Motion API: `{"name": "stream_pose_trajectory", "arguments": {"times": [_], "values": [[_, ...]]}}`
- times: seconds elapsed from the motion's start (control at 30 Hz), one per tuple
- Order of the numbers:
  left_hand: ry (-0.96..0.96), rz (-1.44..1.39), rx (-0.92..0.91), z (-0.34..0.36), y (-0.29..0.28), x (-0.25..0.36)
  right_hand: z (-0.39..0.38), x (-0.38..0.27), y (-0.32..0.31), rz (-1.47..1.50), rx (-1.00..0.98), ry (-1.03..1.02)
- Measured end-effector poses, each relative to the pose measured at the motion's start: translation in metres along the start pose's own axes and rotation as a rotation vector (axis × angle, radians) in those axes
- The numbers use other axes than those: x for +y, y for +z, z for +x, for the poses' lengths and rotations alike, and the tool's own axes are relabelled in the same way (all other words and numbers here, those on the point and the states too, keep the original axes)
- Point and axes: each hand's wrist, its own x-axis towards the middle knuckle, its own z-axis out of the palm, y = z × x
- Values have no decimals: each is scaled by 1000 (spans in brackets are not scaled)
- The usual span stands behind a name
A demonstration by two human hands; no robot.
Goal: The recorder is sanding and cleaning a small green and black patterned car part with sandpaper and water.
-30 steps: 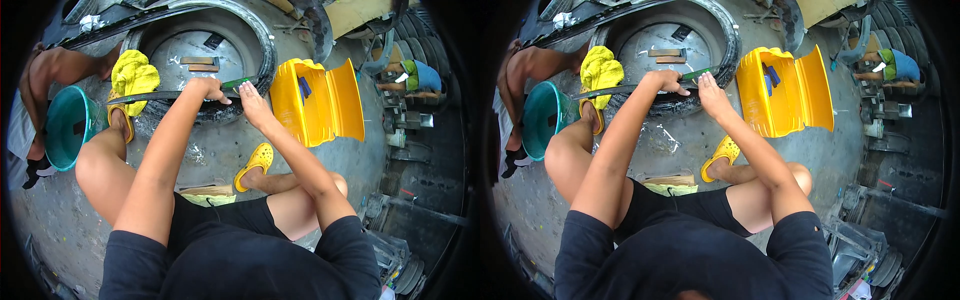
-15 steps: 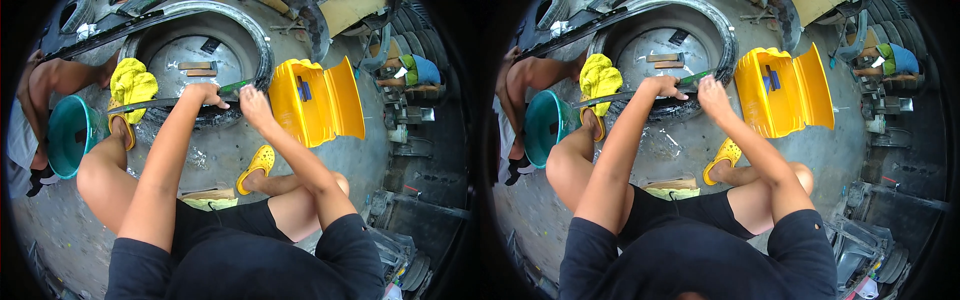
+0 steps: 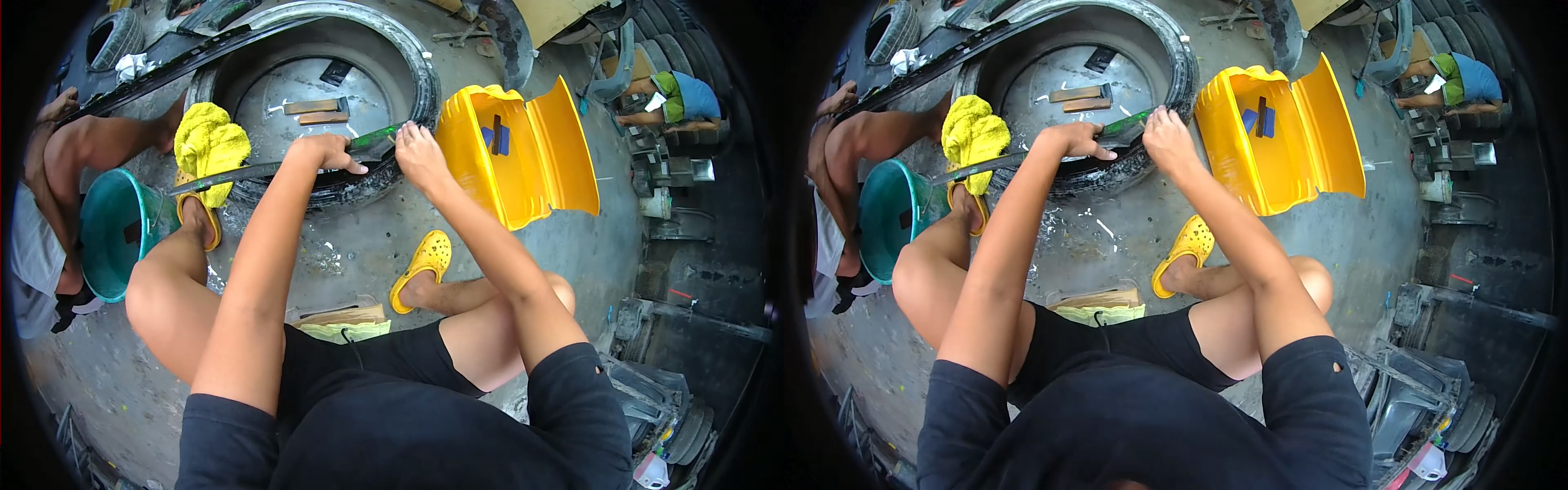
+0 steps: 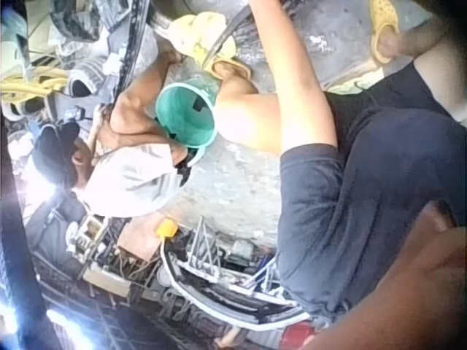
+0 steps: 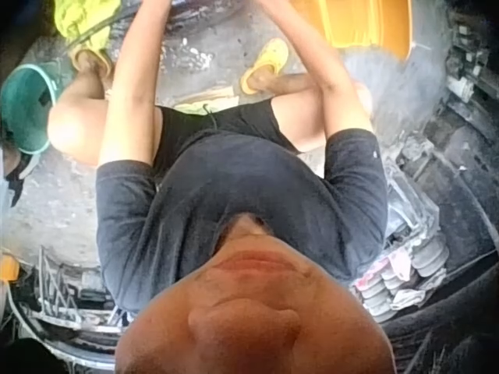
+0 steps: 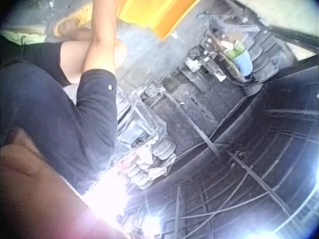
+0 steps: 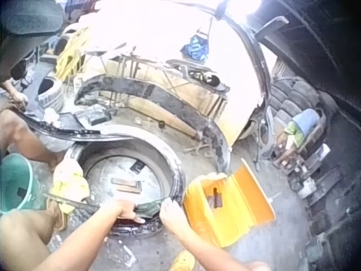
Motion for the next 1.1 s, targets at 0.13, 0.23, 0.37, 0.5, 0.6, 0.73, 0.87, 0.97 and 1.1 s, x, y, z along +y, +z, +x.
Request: {"name": "stream_pose_trajectory", "arguments": {"times": [0.13,0.23,0.37,0.5,0.6,0.73,0.87,0.97,1.1], "values": [[36,-6,-41,-9,-11,7,-7,-5,2,56,134,-87],[34,-18,-29,-7,-6,9,-4,15,1,-79,133,-38],[32,-12,-29,-5,-1,-1,0,-24,-9,24,35,-83],[22,-28,-25,-12,-5,8,0,10,-10,-61,8,60],[20,-43,-56,-6,-5,2,5,-28,-9,4,-88,19],[62,-51,-28,-9,-5,4,-5,10,3,-143,-137,55],[54,-60,-1,1,0,-5,-4,-17,10,-57,-45,83],[67,-21,28,5,5,-11,-10,-15,9,40,1,-6],[71,-59,12,1,-1,-6,7,-11,1,-230,-178,157]]}}
